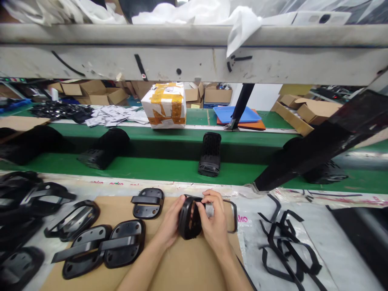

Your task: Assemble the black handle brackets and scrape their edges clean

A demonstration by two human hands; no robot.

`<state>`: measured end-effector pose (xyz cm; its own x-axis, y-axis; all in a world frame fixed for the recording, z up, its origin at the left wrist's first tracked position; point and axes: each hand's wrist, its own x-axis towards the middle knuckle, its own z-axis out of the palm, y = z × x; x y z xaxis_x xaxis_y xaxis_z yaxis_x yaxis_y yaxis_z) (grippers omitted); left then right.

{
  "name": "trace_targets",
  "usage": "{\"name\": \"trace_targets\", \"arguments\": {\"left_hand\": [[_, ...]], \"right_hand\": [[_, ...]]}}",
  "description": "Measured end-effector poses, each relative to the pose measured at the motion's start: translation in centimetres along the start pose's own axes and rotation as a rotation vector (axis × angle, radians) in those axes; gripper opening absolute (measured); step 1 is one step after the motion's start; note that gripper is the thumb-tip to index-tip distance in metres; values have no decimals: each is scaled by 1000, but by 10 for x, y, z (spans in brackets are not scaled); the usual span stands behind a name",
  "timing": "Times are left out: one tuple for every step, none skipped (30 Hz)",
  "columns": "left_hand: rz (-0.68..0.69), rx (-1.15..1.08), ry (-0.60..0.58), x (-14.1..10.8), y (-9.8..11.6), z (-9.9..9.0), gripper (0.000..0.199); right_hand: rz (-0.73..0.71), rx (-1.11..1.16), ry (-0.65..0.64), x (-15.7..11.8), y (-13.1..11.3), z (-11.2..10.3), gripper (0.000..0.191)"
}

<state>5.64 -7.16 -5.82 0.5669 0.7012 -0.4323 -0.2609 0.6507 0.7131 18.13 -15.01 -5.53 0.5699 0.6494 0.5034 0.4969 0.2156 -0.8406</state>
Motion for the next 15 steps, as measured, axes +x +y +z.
{"name": "trace_targets", "arguments": {"left_hand": [[1, 1, 0, 0, -1, -1, 50], [1, -2, -2, 0, -2, -2, 51], [-2, -10, -5, 1, -3, -4, 53], [-5, -23, -12, 1, -5, -6, 54], [-11, -40, -29, 2, -6, -9, 54], [-20, -61, -54, 3, -8, -12, 54], [-32, -83, -82, 4, -10, -15, 53], [-45, -106, -110, 5, -11, -17, 52], [-58, -126, -133, 6, -12, -19, 51], [-73, -142, -151, 6, -12, -20, 50], [-87, -149, -161, 6, -13, -21, 49], [-96, -149, -168, 6, -13, -21, 49], [-98, -142, -171, 6, -13, -20, 49], [-95, -129, -165, 5, -13, -19, 50], [-89, -111, -147, 5, -13, -18, 51]], "right_hand": [[5, 10, 3, 0, 0, 0, 7], [14, 24, 10, 0, 0, 1, 7], [23, 41, 19, 0, -1, 1, 7], [32, 61, 33, 0, -1, 1, 8], [40, 84, 50, 1, -1, 1, 9], [49, 106, 70, 2, -1, 0, 10], [60, 126, 91, 4, -1, -2, 12], [68, 142, 117, 6, -1, -5, 13], [76, 154, 144, 8, 0, -7, 13], [83, 162, 165, 10, 0, -10, 14], [87, 166, 181, 11, 1, -12, 16], [88, 169, 186, 12, 1, -14, 19], [85, 170, 180, 13, 0, -15, 20], [79, 171, 164, 13, -1, -15, 18], [70, 171, 143, 12, -3, -14, 13]]}}
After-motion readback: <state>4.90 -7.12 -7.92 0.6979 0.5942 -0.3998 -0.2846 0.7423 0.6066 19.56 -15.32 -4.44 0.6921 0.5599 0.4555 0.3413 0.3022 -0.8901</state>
